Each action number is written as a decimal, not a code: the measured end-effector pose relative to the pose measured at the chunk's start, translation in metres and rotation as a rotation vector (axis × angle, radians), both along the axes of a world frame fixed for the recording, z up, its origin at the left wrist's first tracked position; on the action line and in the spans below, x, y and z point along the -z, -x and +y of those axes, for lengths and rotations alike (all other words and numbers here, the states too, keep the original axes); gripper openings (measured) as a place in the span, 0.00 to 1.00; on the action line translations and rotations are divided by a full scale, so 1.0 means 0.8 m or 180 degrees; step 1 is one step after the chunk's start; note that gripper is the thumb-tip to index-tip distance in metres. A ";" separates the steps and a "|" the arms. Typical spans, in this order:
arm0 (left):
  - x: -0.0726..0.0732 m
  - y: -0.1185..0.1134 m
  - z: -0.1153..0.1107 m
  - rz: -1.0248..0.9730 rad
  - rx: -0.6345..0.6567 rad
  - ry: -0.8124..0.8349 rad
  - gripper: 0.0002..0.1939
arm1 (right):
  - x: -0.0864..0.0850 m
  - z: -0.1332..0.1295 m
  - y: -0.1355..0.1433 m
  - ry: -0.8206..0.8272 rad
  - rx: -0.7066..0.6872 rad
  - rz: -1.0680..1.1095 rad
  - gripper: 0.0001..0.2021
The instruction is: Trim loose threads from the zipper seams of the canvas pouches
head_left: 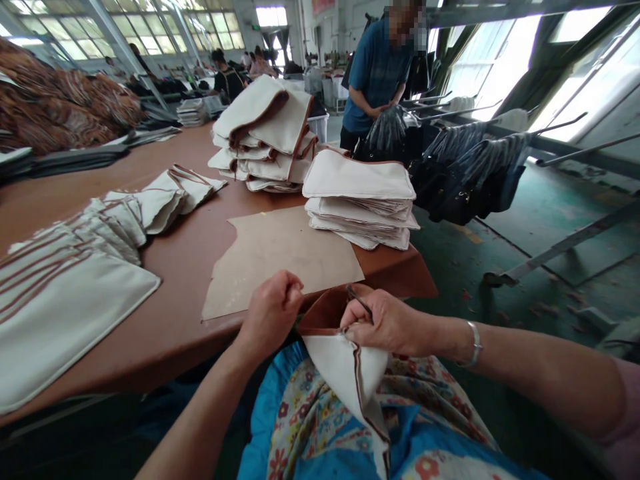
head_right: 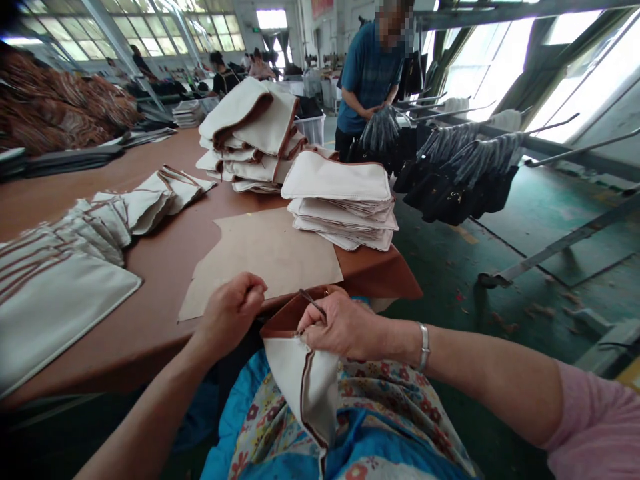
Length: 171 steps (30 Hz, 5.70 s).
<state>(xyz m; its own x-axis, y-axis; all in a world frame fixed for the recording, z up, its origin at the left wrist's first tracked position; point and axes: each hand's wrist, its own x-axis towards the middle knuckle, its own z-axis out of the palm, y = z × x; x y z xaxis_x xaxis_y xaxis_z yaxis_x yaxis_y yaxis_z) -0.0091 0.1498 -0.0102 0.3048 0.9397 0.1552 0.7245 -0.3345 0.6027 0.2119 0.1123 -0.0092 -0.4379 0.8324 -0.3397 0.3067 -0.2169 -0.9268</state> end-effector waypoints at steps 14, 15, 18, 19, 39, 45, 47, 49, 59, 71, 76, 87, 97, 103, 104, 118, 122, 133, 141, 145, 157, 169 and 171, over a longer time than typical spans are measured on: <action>0.014 -0.020 -0.027 -0.0764 0.0852 0.0387 0.07 | 0.012 0.008 -0.006 0.0611 0.0504 0.0855 0.09; 0.013 -0.021 -0.027 -0.0781 0.0849 0.0428 0.07 | 0.012 0.007 -0.006 0.0573 0.0513 0.0845 0.09; 0.008 -0.022 -0.027 -0.0904 0.0903 0.0689 0.08 | 0.011 0.005 -0.008 0.0517 0.0484 0.0820 0.09; 0.005 -0.023 -0.026 -0.0954 0.0941 0.0791 0.09 | 0.010 0.005 -0.009 0.0513 0.0472 0.0831 0.09; 0.013 -0.033 -0.029 -0.0465 0.0637 0.0878 0.08 | -0.003 0.010 -0.010 -0.0017 0.0080 0.0327 0.11; 0.023 -0.031 -0.025 0.0249 0.0815 -0.0312 0.06 | 0.003 0.012 -0.006 -0.0559 -0.0200 -0.0148 0.06; 0.021 -0.028 -0.027 0.0277 0.0873 -0.0587 0.06 | 0.005 0.012 -0.006 -0.0716 -0.0247 -0.0273 0.05; 0.016 -0.024 -0.029 0.0005 0.0958 -0.0378 0.06 | 0.004 0.012 -0.008 -0.0618 -0.0190 -0.0316 0.04; 0.003 -0.018 -0.023 -0.1164 0.0895 0.1814 0.09 | 0.001 0.009 -0.013 -0.1329 -0.0278 -0.0648 0.04; 0.014 -0.037 -0.034 -0.1430 0.0613 0.2538 0.15 | 0.019 0.008 -0.024 -0.2638 -0.0489 -0.0589 0.07; 0.014 -0.036 -0.042 -0.2228 0.0478 0.3139 0.16 | 0.026 0.010 -0.036 -0.3690 -0.0755 -0.0191 0.08; 0.014 -0.039 -0.040 -0.2116 0.0343 0.3621 0.21 | 0.030 0.005 -0.051 -0.5181 -0.1421 -0.1207 0.07; -0.014 -0.038 -0.035 -0.1004 0.0709 0.2063 0.15 | 0.029 0.008 -0.050 -0.3097 -0.0605 -0.0404 0.14; -0.023 -0.031 -0.025 -0.0738 0.0824 0.1848 0.13 | 0.006 0.021 -0.050 -0.0983 -0.0727 0.0302 0.27; -0.025 -0.031 -0.024 -0.0708 0.0860 0.1794 0.13 | 0.003 0.023 -0.048 -0.0827 -0.0739 0.0351 0.28; -0.031 -0.028 -0.023 -0.0335 0.1186 0.1393 0.13 | -0.004 0.032 -0.039 -0.0215 -0.0916 0.0444 0.17; -0.035 -0.029 -0.023 -0.0240 0.1223 0.1276 0.12 | 0.002 0.030 -0.037 -0.0448 -0.0956 0.0638 0.11; -0.027 -0.029 -0.023 -0.0105 0.1149 0.1022 0.10 | -0.011 0.039 -0.035 -0.0534 -0.1016 0.0387 0.13; -0.016 -0.012 -0.013 -0.0641 0.0914 0.2213 0.16 | 0.000 0.038 -0.024 -0.1065 -0.0791 0.0043 0.12; -0.015 0.001 -0.004 -0.1296 0.1375 0.3089 0.21 | 0.003 0.038 -0.030 -0.1111 -0.0763 0.0024 0.12; 0.002 -0.025 -0.037 -0.1019 0.1243 0.2360 0.21 | 0.014 0.024 -0.014 -0.1254 -0.0665 -0.0238 0.09; 0.083 0.003 -0.118 -0.1983 -0.0359 0.1490 0.20 | 0.068 0.116 0.079 -0.0336 -0.0197 -0.0432 0.15; 0.080 0.005 -0.127 -0.1819 -0.0467 0.1144 0.20 | 0.055 0.156 0.108 -0.0608 -0.0077 -0.0471 0.16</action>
